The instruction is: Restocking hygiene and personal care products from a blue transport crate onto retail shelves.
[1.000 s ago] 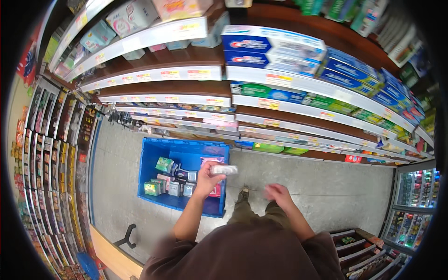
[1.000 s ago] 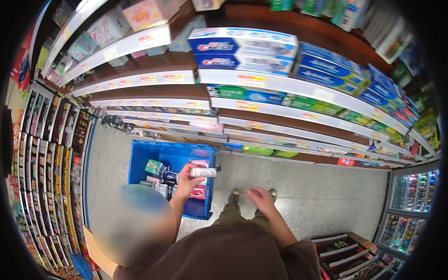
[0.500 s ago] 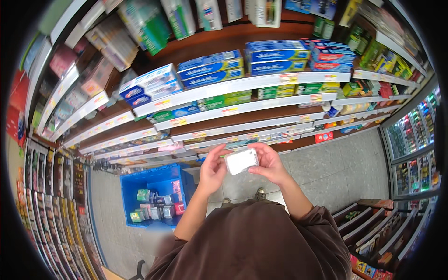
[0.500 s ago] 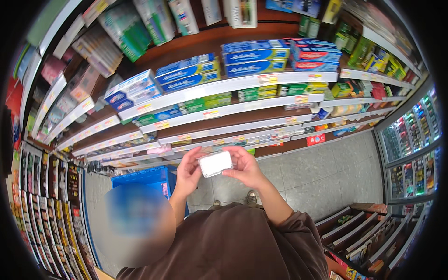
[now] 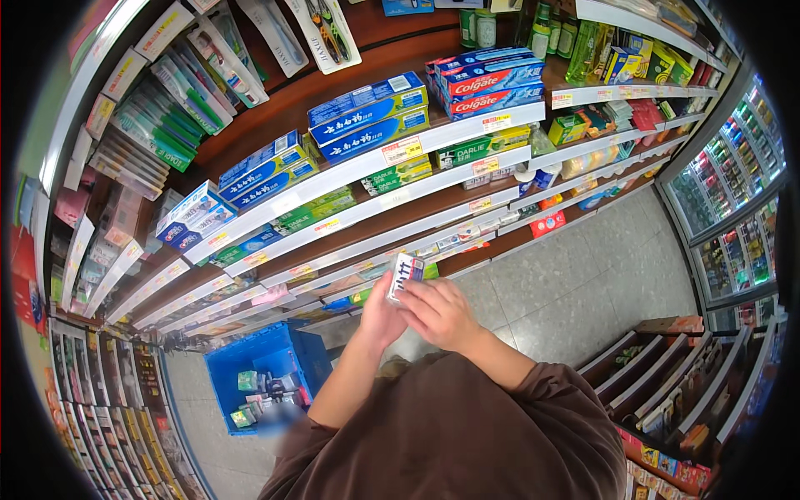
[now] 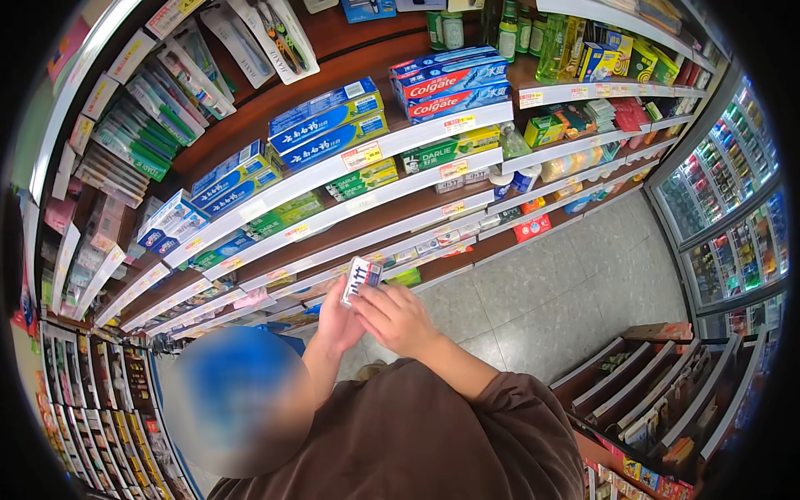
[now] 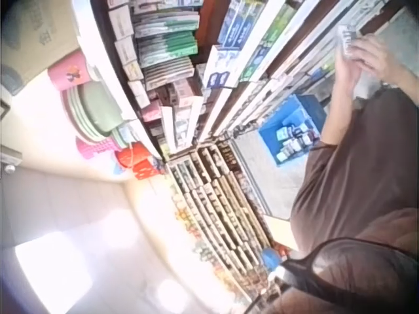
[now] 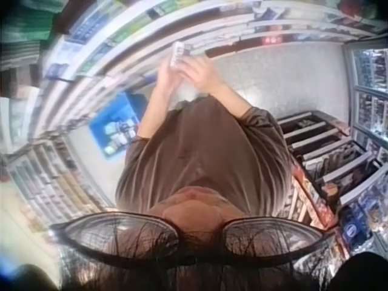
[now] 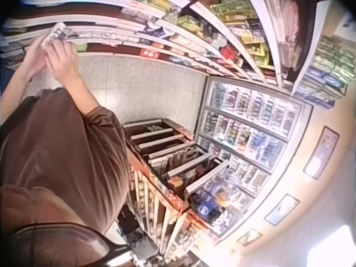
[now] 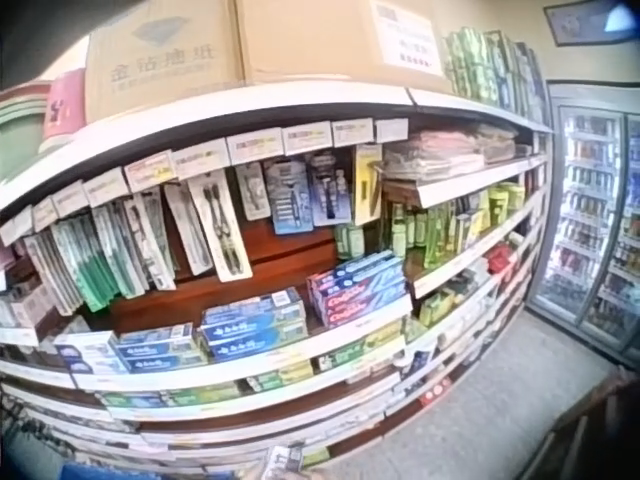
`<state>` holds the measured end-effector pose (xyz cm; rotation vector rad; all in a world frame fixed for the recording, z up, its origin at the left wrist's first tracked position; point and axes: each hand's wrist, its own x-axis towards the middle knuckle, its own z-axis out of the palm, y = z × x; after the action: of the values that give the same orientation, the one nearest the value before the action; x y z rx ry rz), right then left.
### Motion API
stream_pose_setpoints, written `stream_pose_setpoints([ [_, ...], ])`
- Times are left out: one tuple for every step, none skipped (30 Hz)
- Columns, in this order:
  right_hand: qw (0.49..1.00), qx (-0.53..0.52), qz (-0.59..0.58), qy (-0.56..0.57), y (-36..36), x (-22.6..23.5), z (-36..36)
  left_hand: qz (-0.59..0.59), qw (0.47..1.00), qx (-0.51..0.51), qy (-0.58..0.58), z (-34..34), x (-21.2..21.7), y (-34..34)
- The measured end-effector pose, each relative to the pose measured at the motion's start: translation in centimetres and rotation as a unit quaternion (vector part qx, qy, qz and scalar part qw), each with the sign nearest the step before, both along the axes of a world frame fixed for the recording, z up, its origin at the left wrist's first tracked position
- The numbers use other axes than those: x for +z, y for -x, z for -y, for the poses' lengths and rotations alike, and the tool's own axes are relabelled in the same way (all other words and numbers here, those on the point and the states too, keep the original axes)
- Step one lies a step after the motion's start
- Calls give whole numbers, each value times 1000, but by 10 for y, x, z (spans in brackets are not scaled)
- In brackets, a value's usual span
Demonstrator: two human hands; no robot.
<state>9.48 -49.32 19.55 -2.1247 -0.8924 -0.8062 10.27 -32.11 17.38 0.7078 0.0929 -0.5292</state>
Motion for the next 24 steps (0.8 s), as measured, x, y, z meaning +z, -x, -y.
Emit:
stream_pose_setpoints([
  [999,23,-26,-20,1,0,0,-19,998,-32,52,-1,4,-6],
  [999,26,-28,-22,1,3,2,-66,997,15,30,7,8,-13],
  [997,-2,-36,-69,0,9,7,-66,997,20,28,3,10,-22],
  [992,-29,-44,-116,-3,12,8,-29,992,-76,98,-4,7,-31],
  [992,-21,-44,-118,-7,13,6,10,971,-172,166,-11,7,-36],
  [988,-44,-62,-135,-11,14,6,-56,990,-113,61,-9,15,-37],
  [983,-68,-81,-151,-13,15,5,-55,991,-110,60,-12,17,-40],
  [982,-70,-98,-148,-14,15,1,-31,990,-134,38,-15,19,-44],
  [982,-71,-97,-148,-15,17,-1,-6,987,-162,17,-15,21,-48],
  [982,-83,-102,-137,-15,19,-4,-6,984,-177,15,-15,22,-50],
  [981,-97,-107,-126,-15,20,-7,-5,983,-180,16,-15,20,-51],
  [981,-99,-106,-126,-15,20,-11,-14,987,-161,-19,-16,14,-51],
  [979,-109,-139,-104,-14,18,-14,-22,988,-145,-52,-14,6,-51],
  [974,-119,-173,-82,-13,15,-15,14,985,-153,-74,-18,-8,-54],
  [973,-127,-174,-81,-14,9,-13,14,984,-161,-71,-10,-10,-52],
  [959,-123,-229,-117,-18,-1,-11,-22,985,-110,-133,-1,-11,-53],
  [940,-117,-282,-154,-24,-14,-8,-57,978,-58,-194,7,-15,-53],
  [938,-134,-281,-150,-30,-37,0,-53,965,-131,-222,6,-18,-55],
  [938,-138,-280,-149,-39,-58,9,-52,965,-135,-220,6,-30,-51],
  [929,-177,-280,-164,-53,-80,21,83,902,-128,-404,5,-49,-46],
  [918,-218,-280,-178,-68,-101,35,214,789,-114,-565,6,-61,-43],
  [905,-268,-275,-185,-85,-125,55,236,714,-163,-639,16,-35,-35],
  [893,-305,-270,-191,-103,-141,69,237,715,-162,-638,9,-45,-28],
  [882,-316,-284,-204,-120,-147,80,286,681,-207,-642,-6,-60,-16],
])
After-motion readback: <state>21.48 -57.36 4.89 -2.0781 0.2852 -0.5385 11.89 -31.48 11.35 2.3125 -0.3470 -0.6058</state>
